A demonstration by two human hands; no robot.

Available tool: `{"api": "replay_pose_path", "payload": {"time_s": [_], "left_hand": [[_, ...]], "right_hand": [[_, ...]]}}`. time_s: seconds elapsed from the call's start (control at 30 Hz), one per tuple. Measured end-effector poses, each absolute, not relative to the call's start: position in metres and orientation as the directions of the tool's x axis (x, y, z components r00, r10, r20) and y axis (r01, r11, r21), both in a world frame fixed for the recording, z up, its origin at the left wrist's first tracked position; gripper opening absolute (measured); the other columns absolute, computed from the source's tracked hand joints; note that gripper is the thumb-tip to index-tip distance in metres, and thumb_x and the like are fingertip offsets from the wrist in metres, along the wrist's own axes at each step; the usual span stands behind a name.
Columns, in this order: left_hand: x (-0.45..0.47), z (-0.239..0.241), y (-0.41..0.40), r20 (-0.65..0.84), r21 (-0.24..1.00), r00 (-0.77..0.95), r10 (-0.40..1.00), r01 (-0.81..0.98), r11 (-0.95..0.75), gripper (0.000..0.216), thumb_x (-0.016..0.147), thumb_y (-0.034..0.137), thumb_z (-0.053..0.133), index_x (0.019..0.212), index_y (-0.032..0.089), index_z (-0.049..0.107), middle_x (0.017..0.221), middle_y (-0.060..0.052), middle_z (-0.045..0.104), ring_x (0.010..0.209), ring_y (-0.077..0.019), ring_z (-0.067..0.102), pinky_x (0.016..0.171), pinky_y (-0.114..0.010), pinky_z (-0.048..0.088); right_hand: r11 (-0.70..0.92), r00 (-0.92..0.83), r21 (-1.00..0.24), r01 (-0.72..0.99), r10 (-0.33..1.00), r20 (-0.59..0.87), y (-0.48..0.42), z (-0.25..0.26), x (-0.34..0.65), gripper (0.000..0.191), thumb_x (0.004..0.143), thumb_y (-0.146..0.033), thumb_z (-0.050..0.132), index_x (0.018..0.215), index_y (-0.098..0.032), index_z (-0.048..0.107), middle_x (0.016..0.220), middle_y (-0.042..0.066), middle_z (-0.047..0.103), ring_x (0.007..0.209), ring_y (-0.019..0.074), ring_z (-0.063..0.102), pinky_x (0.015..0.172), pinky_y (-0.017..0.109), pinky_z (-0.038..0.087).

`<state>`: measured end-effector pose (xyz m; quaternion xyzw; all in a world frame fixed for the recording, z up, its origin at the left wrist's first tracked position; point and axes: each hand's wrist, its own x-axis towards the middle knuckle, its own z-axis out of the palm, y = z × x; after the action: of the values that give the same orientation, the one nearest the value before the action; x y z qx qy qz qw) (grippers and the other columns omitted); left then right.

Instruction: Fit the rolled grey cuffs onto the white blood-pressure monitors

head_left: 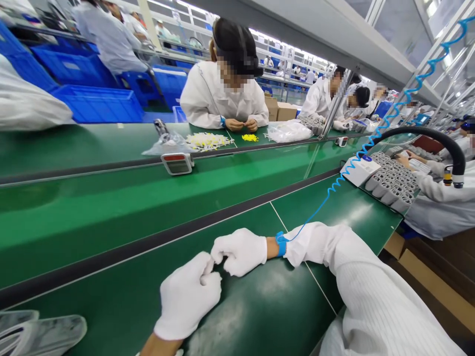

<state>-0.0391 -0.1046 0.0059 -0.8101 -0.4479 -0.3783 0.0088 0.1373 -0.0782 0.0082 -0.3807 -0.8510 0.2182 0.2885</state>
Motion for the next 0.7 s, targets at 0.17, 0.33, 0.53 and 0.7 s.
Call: {"api": "replay_pose_path", "payload": {"time_s": [0.17, 0.33, 0.53, 0.7], "left_hand": [[-0.0377, 0.0088, -0.1056, 0.53, 0.417, 0.27, 0.804, 0.743, -0.524, 0.016, 0.069, 0.017, 0.045, 0.06, 0.024, 0.033, 0.05, 0.003, 0.036, 0.048, -0.0147, 0.036, 0.051, -0.026, 0.028], [-0.0377, 0.0109, -0.1056, 0.439, 0.493, 0.244, 0.865, 0.74, -0.458, 0.013, 0.07, 0.02, 0.047, 0.062, 0.024, 0.037, 0.05, 0.003, 0.04, 0.049, -0.0156, 0.039, 0.052, -0.027, 0.03], [-0.0378, 0.0128, -0.1062, 0.389, 0.519, 0.232, 0.891, 0.744, -0.42, 0.01, 0.071, 0.023, 0.048, 0.064, 0.023, 0.041, 0.053, 0.002, 0.044, 0.052, -0.0158, 0.043, 0.054, -0.027, 0.032], [-0.0369, 0.0161, -0.1083, 0.399, 0.512, 0.25, 0.882, 0.737, -0.441, 0.01, 0.07, 0.023, 0.049, 0.064, 0.023, 0.041, 0.054, 0.002, 0.044, 0.054, -0.0156, 0.042, 0.056, -0.027, 0.032]], "right_hand": [[0.583, -0.523, -0.627, 0.517, 0.795, 0.308, -0.0804, 0.0124, 0.1373, 0.031, 0.065, -0.008, 0.059, 0.093, -0.021, 0.058, 0.082, -0.006, 0.063, 0.067, 0.0095, 0.055, 0.066, 0.018, 0.043], [0.59, -0.523, -0.647, 0.482, 0.787, 0.328, -0.0815, 0.0127, 0.1389, 0.036, 0.066, -0.006, 0.057, 0.098, -0.02, 0.059, 0.08, -0.007, 0.061, 0.066, 0.0089, 0.053, 0.067, 0.018, 0.043], [0.6, -0.53, -0.66, 0.452, 0.776, 0.343, -0.0829, 0.0133, 0.1407, 0.034, 0.066, -0.006, 0.055, 0.097, -0.02, 0.058, 0.079, -0.006, 0.06, 0.065, 0.0093, 0.052, 0.066, 0.019, 0.043], [0.591, -0.534, -0.648, 0.48, 0.783, 0.318, -0.0832, 0.0142, 0.1386, 0.033, 0.065, -0.009, 0.056, 0.095, -0.02, 0.058, 0.082, -0.004, 0.063, 0.067, 0.0101, 0.054, 0.067, 0.02, 0.043]]}}
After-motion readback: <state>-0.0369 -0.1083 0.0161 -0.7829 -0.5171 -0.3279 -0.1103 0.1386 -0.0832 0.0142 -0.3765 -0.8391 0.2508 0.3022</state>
